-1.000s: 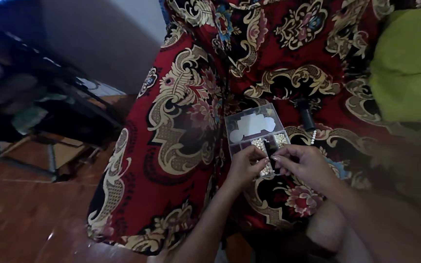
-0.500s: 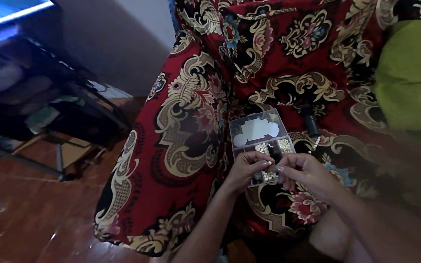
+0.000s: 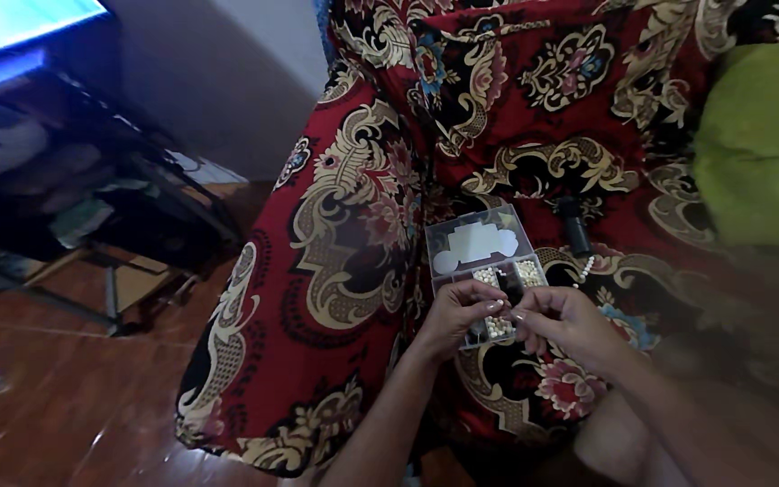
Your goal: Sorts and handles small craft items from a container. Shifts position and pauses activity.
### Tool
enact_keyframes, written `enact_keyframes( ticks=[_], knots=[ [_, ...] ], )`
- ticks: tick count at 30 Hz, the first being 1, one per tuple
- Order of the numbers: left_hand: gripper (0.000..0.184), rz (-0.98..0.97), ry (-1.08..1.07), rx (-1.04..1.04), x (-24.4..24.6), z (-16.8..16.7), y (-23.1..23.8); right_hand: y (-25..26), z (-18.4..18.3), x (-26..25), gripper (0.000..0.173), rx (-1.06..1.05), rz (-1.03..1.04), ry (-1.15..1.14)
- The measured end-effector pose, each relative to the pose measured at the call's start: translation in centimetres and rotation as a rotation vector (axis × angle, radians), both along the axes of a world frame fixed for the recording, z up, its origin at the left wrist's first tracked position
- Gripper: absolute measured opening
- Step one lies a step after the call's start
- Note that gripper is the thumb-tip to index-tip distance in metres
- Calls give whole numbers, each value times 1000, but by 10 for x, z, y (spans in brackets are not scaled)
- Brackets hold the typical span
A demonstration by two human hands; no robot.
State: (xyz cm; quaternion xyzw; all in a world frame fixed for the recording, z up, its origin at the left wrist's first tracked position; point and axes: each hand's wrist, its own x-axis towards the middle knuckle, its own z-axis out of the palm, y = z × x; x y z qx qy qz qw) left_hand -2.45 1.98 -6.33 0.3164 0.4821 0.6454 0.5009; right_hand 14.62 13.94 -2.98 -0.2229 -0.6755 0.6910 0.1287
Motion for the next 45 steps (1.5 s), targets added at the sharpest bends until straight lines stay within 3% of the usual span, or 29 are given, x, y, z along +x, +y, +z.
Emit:
enact_keyframes(
  ticks=[10,29,36,45],
  knots=[
    [21,-4,-51,-23,2,0,-1,-2,0,1,7,12,5,18],
    [18,-4,29,24,1,-3,0,-8,-9,1,12,325,-56,73],
    [18,-26,70,38,-1,-2,-1,-7,-8,2,12,308,-31,37],
    [17,-92,201,99,-8,0,-3,-4,2,2,8,122,20,-59]
  ],
)
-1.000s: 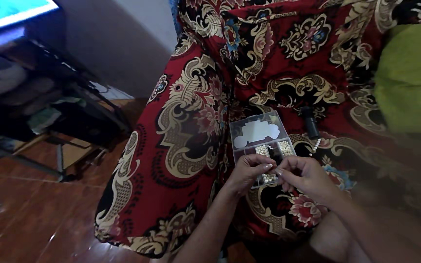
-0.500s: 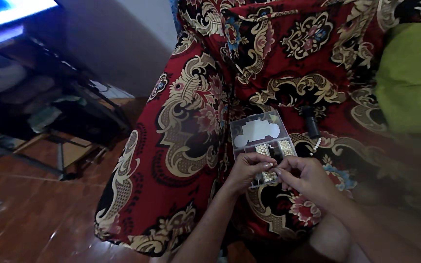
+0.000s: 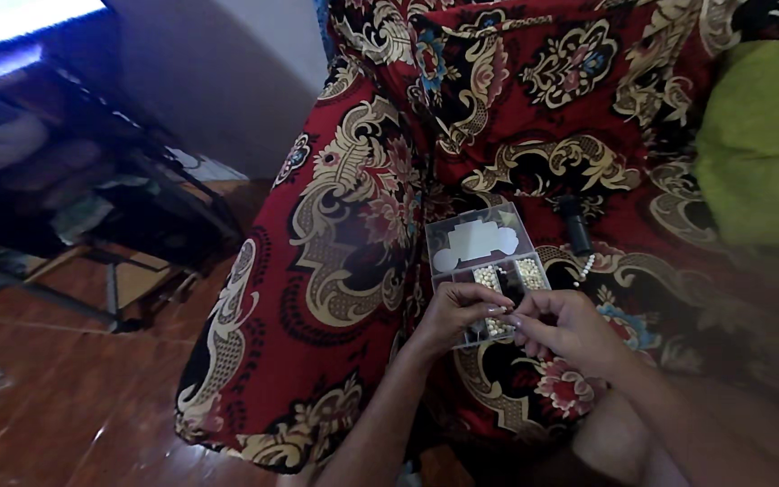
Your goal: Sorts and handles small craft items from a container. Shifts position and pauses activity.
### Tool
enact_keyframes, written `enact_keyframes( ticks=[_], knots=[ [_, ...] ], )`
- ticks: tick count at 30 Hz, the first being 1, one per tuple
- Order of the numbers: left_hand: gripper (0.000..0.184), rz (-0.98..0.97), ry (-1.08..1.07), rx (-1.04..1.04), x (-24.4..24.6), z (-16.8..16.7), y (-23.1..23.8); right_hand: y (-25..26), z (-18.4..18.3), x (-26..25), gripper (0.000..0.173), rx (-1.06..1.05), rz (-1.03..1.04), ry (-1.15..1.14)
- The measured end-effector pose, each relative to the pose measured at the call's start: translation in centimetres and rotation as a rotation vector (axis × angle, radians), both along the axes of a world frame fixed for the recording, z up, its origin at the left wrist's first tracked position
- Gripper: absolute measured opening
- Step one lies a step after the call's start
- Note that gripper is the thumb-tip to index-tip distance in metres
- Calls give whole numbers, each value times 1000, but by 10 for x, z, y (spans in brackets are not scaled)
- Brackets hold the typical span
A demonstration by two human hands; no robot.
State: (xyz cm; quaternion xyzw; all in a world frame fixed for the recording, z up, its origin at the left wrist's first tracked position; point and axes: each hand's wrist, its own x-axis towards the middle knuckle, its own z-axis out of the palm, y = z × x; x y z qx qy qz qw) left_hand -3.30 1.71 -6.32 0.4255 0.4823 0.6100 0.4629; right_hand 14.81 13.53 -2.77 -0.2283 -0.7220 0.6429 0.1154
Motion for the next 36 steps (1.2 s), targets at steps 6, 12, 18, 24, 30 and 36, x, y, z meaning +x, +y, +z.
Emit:
enact_keyframes(
  ticks=[6,12,18,24,30,36],
  knots=[
    [17,4,12,-4,0,2,0,1,0,0,9,-2,12,-5],
    [17,16,-6,-2,2,1,0,0,-3,0,8,45,-24,44],
    [17,18,-13,-24,3,2,0,-2,-5,0,9,107,-27,64],
    [17,11,-19,-19,3,1,0,-2,-6,0,8,122,-36,63],
    [17,11,11,-27,2,3,0,-2,-5,-1,9,140,-35,32],
    [17,-2,46,-36,3,3,0,-1,0,-1,10,119,-20,-41]
  ],
)
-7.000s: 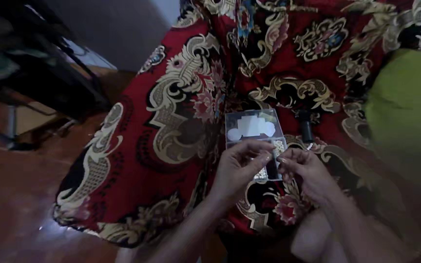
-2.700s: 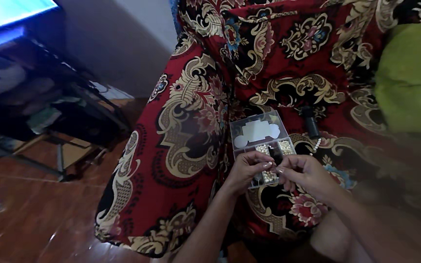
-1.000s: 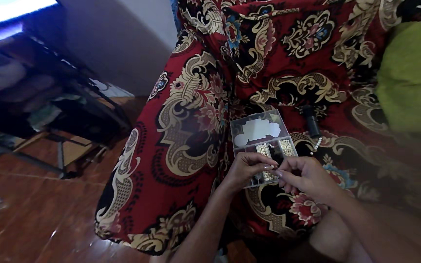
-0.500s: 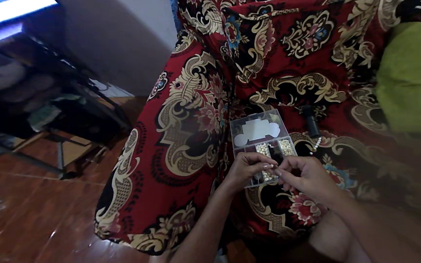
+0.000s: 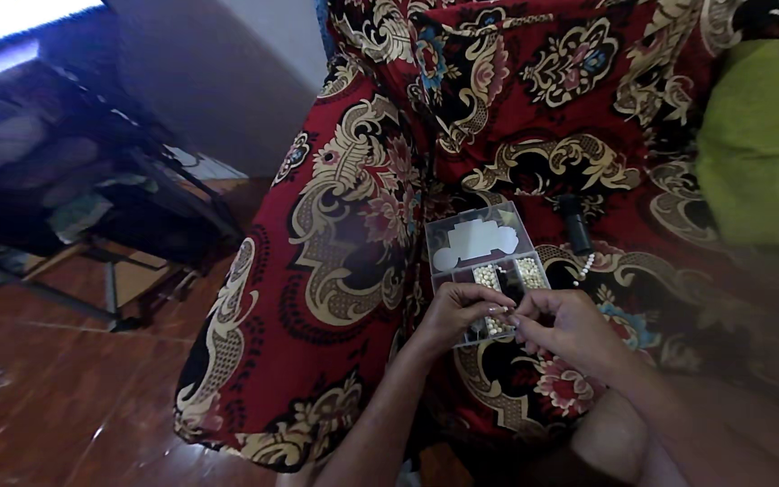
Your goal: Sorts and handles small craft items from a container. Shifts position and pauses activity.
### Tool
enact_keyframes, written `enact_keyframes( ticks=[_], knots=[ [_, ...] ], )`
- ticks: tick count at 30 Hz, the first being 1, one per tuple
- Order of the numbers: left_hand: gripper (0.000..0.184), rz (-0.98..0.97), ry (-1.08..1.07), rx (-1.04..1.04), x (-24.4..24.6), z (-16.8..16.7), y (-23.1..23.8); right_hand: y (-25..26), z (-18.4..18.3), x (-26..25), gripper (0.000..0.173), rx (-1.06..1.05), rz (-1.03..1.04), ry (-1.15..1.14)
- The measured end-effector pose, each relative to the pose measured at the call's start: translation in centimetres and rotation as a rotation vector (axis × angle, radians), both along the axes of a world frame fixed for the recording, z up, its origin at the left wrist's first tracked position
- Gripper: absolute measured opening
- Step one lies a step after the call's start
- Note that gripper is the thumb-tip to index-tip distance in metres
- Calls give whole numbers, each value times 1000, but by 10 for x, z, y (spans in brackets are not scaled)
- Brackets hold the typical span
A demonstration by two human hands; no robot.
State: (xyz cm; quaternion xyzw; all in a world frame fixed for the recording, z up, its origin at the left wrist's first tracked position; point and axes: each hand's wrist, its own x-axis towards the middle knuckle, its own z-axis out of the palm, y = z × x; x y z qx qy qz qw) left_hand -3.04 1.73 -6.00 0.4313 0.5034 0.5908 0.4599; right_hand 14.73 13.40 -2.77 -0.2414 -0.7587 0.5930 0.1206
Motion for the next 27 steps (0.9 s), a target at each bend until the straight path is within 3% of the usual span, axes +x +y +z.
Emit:
enact_keyframes(
  ticks=[10,27],
  knots=[
    [15,-13,95,33,-2,0,-1,2,0,0,9,-91,11,-13],
    [10,106,386,298,2,-5,2,4,0,-1,9,-178,-28,26]
  ],
)
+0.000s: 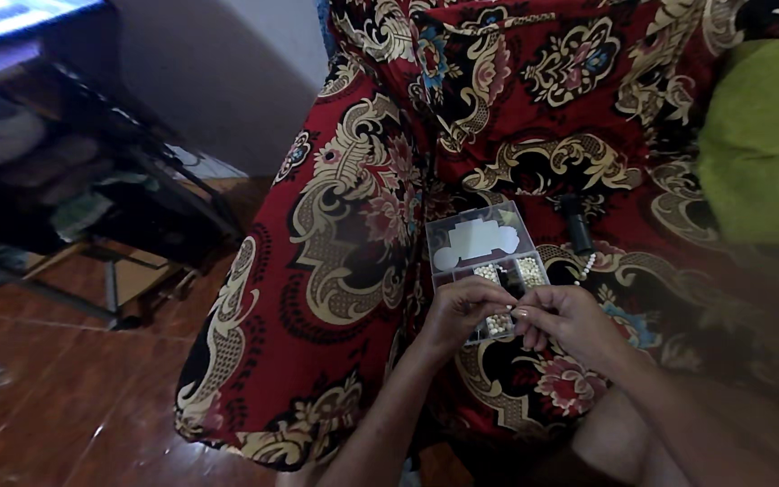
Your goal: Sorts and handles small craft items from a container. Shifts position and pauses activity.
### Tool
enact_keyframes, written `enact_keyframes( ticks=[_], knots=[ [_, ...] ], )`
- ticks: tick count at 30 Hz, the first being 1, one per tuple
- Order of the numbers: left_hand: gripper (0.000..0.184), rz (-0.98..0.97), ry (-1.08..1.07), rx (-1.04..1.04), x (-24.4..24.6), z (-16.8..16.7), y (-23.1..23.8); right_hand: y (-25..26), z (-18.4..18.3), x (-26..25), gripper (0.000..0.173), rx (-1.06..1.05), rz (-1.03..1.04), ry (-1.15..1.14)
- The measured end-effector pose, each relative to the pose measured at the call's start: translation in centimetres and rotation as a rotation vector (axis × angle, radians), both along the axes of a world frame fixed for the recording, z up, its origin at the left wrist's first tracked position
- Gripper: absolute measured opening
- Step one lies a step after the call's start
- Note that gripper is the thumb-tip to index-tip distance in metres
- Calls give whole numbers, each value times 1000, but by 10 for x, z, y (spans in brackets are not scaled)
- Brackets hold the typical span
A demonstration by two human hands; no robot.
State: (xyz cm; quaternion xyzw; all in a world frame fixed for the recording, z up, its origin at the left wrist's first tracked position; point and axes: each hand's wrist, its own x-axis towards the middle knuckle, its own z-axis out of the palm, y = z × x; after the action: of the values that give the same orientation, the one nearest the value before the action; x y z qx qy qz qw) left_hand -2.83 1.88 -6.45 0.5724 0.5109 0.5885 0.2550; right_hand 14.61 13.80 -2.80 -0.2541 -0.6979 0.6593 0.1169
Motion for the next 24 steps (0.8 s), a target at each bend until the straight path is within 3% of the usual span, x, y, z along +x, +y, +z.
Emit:
enact_keyframes(
  ticks=[11,24],
  knots=[
    [9,81,184,45,4,3,-2,1,1,-1,9,-89,-6,8],
    [10,32,93,47,1,5,-1,3,0,0,9,-145,25,52]
  ],
)
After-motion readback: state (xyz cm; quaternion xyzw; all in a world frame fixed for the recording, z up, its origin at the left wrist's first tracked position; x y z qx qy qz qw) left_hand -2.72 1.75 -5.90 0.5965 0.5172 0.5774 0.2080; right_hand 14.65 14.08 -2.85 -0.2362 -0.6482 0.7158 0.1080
